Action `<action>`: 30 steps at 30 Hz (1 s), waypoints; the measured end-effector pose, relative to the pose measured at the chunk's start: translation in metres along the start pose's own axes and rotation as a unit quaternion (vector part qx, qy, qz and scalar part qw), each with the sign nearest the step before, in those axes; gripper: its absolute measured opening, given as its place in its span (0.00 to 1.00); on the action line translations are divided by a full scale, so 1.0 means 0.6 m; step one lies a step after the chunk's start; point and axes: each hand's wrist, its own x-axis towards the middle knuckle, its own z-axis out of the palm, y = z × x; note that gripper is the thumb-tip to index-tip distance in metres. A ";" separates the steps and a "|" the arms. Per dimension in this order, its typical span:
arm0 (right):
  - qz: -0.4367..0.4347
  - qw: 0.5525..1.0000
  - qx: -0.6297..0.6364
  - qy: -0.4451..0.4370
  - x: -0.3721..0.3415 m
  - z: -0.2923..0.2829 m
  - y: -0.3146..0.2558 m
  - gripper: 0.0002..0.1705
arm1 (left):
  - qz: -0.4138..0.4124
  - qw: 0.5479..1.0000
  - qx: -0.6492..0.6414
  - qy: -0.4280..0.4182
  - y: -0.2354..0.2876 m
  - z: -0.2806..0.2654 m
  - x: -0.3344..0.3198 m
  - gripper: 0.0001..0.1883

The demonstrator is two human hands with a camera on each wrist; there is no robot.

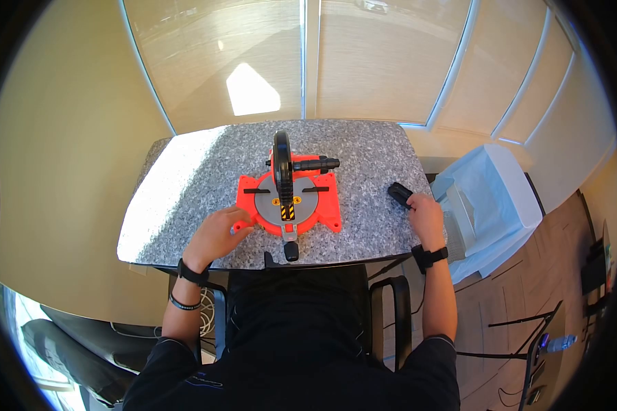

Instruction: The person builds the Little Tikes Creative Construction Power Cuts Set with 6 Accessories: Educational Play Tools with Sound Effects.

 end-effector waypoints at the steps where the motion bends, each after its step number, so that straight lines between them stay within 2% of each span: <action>1: -0.039 0.999 0.003 -0.005 -0.005 -0.012 -0.022 0.10 | -0.010 1.000 0.003 -0.011 0.004 -0.003 0.000 0.09; 2: -0.079 0.997 0.006 -0.010 -0.011 -0.022 -0.042 0.09 | -0.019 1.000 0.006 -0.023 0.008 -0.005 0.001 0.09; 5: -0.127 0.991 0.037 -0.031 -0.023 -0.041 -0.085 0.09 | -0.009 1.000 0.007 -0.025 0.019 -0.010 0.000 0.08; 9: -0.143 0.984 0.080 -0.064 -0.042 -0.073 -0.151 0.08 | 0.006 1.000 0.011 -0.023 0.039 -0.017 -0.002 0.08; 11: -0.197 0.972 0.100 -0.080 -0.052 -0.091 -0.189 0.08 | 0.018 0.999 -0.023 -0.023 0.059 -0.025 -0.004 0.07; 15: -0.252 0.958 0.123 -0.066 -0.066 -0.116 -0.245 0.09 | 0.054 0.997 -0.050 -0.010 0.091 -0.032 -0.006 0.08; 18: -0.299 0.942 0.145 -0.051 -0.070 -0.130 -0.282 0.10 | 0.069 0.995 -0.068 -0.016 0.113 -0.033 -0.007 0.11; 20: -0.356 0.920 0.162 -0.037 -0.071 -0.136 -0.300 0.11 | 0.090 0.993 -0.082 0.005 0.127 -0.032 -0.008 0.19; 24: -0.378 0.908 0.176 -0.034 -0.072 -0.147 -0.333 0.12 | 0.116 0.987 -0.104 0.025 0.150 -0.033 -0.008 0.27; 27: -0.395 0.895 0.204 -0.016 -0.064 -0.150 -0.350 0.15 | 0.090 0.988 -0.124 0.027 0.154 -0.034 -0.008 0.32; 29: -0.416 0.887 0.200 0.011 -0.056 -0.155 -0.359 0.16 | 0.133 0.980 -0.111 0.101 0.148 -0.036 -0.005 0.34; 30: -0.416 0.887 0.200 0.011 -0.053 -0.158 -0.363 0.16 | 0.133 0.980 -0.111 0.101 0.148 -0.040 -0.005 0.34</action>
